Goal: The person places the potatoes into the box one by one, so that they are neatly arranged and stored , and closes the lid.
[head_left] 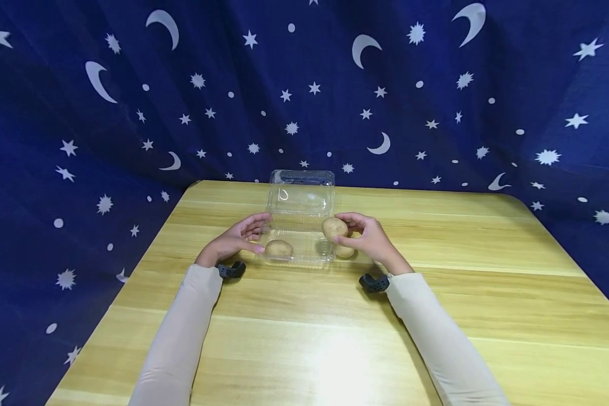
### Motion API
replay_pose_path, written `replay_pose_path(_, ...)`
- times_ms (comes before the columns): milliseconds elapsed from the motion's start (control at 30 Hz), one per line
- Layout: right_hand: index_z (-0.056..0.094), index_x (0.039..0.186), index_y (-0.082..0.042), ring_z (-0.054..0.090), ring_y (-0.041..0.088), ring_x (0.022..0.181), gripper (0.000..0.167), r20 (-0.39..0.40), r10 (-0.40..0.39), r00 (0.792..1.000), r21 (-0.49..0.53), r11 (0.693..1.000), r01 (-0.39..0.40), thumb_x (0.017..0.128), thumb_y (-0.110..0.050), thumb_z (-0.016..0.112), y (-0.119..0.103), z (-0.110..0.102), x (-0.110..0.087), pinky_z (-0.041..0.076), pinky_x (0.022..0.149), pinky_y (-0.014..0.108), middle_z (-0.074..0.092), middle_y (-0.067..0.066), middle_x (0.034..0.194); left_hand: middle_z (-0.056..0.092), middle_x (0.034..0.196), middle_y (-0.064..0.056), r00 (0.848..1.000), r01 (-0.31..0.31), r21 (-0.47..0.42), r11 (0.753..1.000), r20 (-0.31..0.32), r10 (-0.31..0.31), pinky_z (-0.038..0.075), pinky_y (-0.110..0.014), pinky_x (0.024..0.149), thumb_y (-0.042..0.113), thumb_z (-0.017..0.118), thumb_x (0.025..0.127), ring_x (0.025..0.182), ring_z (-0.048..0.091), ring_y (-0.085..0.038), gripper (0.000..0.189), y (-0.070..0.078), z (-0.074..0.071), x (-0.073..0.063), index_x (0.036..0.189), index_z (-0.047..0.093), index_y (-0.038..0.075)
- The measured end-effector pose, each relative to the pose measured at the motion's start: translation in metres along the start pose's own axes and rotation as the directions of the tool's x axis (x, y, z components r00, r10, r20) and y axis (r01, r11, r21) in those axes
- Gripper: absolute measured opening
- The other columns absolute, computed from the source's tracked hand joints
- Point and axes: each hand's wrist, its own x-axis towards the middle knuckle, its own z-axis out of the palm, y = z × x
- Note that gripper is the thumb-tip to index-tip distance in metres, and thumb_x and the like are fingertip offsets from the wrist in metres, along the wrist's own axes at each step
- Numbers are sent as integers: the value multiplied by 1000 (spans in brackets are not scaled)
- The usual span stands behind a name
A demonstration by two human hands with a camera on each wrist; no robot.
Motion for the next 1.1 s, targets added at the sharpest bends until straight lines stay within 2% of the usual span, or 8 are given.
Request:
replay_pose_path(300,66,139,8,71,35,110,51,4,-37,999,-19,999,37,92,-1,83,-5,9,2,55,101,54,70,26,134,24,175,-26,1000,-13,-6,1000,14,13,33,-39,123,0,83,89,159,25,-47,101,-4,-2,0,170,23,-3)
replay_pose_path(567,64,142,9,69,40,116,53,23,-41,999,30,999,40,92,1,82,-12,18,8,55,105,54,69,27,136,23,175,-27,1000,-13,-12,1000,18,13,26,-49,127,4,85,89,160,24,-47,103,-4,-2,-2,170,22,-4)
replay_pose_path(733,63,140,12,67,40,118,52,39,-44,998,92,995,40,92,6,81,-17,25,13,57,104,49,68,29,135,24,175,-27,1000,-11,-11,1000,15,11,28,-47,126,4,84,89,159,24,-47,103,-1,-1,-3,170,21,-4)
replay_pose_path(933,63,139,13,66,39,118,52,52,-36,998,104,994,30,90,7,81,-21,33,17,58,102,42,68,29,135,24,175,-27,1000,-11,-2,1000,14,11,30,-46,125,4,84,89,158,26,-48,102,-1,-1,-1,170,22,-3)
replay_pose_path(1100,63,140,14,66,40,118,54,60,-24,998,115,993,17,90,7,81,-26,38,18,58,102,41,67,30,135,24,175,-27,1000,-13,0,1000,13,13,30,-45,125,3,83,89,159,25,-48,102,-1,-2,-1,170,21,-4)
